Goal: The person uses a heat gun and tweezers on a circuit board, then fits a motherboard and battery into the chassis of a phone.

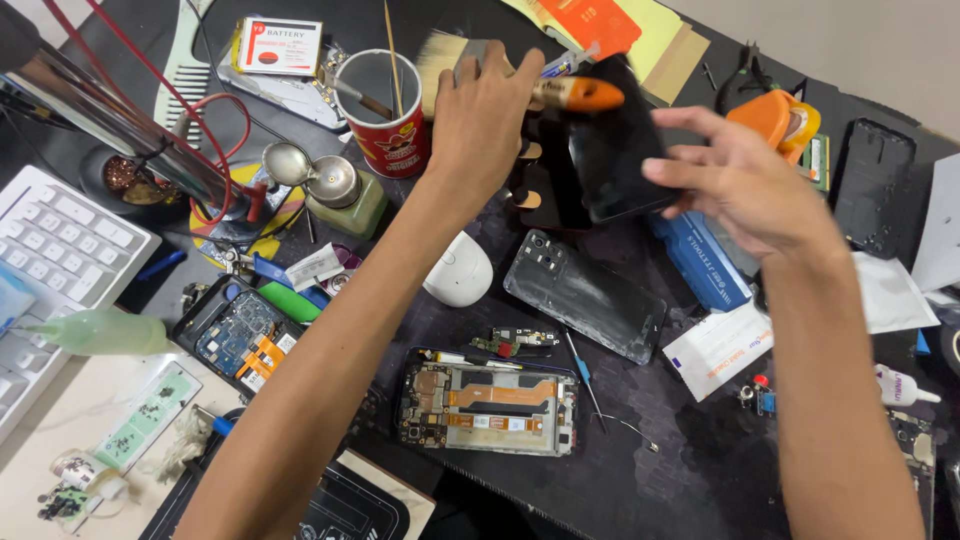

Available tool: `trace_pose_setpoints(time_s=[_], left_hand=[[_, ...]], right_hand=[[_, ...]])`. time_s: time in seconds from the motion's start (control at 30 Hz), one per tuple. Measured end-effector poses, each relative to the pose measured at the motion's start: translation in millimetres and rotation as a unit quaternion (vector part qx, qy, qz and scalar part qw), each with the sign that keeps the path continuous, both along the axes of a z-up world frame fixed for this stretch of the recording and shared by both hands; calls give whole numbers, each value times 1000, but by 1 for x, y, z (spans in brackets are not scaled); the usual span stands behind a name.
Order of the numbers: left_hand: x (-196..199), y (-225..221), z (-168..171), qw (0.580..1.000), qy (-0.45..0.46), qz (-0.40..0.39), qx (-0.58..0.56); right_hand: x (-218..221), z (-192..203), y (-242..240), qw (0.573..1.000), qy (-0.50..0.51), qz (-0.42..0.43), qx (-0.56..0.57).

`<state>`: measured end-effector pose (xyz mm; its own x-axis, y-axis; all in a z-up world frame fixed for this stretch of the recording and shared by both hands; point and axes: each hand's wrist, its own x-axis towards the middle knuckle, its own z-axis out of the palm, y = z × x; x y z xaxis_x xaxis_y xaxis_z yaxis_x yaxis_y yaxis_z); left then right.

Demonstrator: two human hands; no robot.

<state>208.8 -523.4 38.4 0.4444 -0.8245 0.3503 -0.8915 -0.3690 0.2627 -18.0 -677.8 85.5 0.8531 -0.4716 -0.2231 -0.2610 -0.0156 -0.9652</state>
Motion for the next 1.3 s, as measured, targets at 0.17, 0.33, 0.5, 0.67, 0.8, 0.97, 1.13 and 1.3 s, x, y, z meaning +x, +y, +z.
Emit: trace_pose_setpoints(time_s=[0.17,0.33,0.5,0.67,0.8,0.97,1.13,1.3], left_hand=[[10,-21,-10,989,-55,44,-133],[21,-41,-21,978,-94,89,-161],[35,-55,-30,966,-94,85,-225],[40,-57,-29,985,-21,86,-147],[27,-42,-16,987,18,71,-142],[-25,-8,12,960,195,4,-201],[-73,41,33,731,638,-97,-221],[-86,95,44,589,777,-35,-220]], right_hand=[[-18,22,-7,995,12,-35,-95],[-30,42,-5,991,16,-26,-131],[-43,52,-11,983,56,4,-175],[-46,40,-29,990,31,-7,-139],[-47,36,-33,994,14,-9,-111],[-34,51,-10,997,-6,27,-67],[-15,61,47,983,34,64,-171],[-8,63,125,967,42,163,-189]])
